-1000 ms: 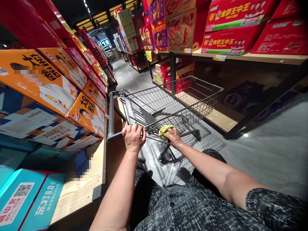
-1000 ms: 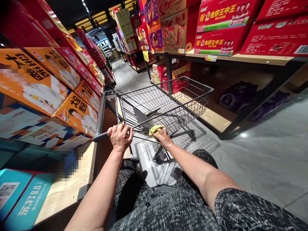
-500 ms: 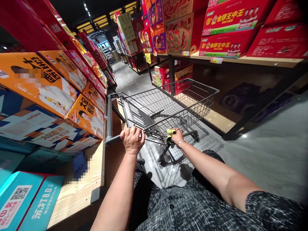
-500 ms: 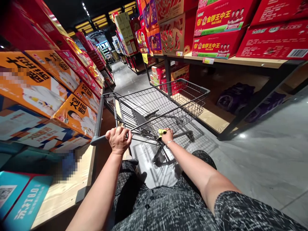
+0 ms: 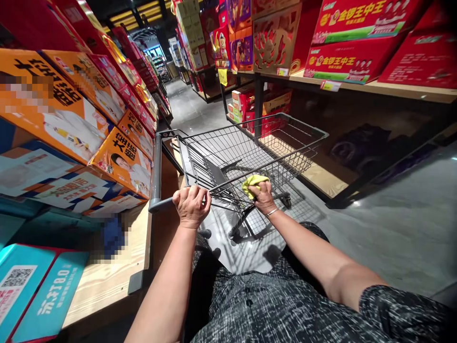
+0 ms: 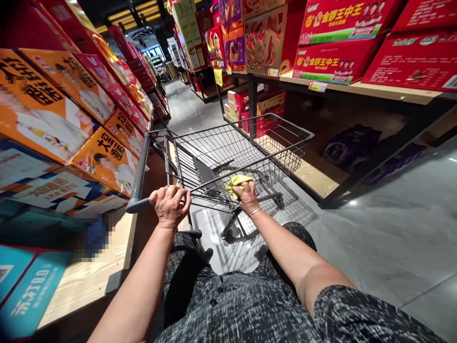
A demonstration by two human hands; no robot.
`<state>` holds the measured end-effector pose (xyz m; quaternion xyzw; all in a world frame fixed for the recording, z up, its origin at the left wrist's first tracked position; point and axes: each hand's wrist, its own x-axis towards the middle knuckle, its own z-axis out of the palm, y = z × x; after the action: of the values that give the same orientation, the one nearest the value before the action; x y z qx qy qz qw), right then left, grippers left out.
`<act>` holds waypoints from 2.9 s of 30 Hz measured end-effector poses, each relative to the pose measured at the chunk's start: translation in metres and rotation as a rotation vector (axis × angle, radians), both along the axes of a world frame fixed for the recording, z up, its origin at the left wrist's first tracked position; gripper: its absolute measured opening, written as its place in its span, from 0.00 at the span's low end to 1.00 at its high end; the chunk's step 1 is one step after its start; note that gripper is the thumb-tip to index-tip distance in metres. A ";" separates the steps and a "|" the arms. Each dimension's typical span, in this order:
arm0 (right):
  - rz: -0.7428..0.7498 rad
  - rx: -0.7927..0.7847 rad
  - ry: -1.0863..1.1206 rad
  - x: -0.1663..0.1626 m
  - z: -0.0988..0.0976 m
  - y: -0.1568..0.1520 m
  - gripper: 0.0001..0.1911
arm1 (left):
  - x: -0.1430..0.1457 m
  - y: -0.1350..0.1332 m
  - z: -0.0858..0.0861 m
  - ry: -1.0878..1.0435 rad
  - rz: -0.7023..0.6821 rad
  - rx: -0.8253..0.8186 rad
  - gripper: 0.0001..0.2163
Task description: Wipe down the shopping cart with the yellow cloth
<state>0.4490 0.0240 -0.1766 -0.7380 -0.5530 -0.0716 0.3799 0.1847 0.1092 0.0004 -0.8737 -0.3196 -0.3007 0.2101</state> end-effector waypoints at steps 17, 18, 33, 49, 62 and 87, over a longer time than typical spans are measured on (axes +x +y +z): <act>-0.057 0.151 -0.117 -0.022 0.105 0.003 0.30 | -0.010 -0.005 -0.005 -0.029 0.019 0.029 0.07; -0.039 0.096 -0.120 -0.032 0.110 0.006 0.32 | -0.010 -0.005 -0.005 -0.033 0.017 0.036 0.07; 0.117 -0.266 -0.269 0.004 0.150 0.015 0.22 | -0.033 0.015 -0.007 -0.029 -0.012 0.056 0.08; 0.001 -0.023 -0.219 -0.038 0.099 0.045 0.30 | -0.044 0.036 0.004 0.100 0.183 -0.315 0.14; 0.201 -0.121 -0.300 0.006 0.109 0.052 0.24 | -0.001 0.044 -0.014 0.064 0.028 -0.608 0.17; 0.244 -0.123 -0.346 -0.049 0.021 0.055 0.23 | 0.013 0.054 -0.011 -0.028 0.055 -0.646 0.16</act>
<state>0.3996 0.0786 -0.1558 -0.6643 -0.6985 -0.1169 0.2392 0.1974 0.1628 -0.0109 -0.8819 -0.4250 -0.1899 -0.0747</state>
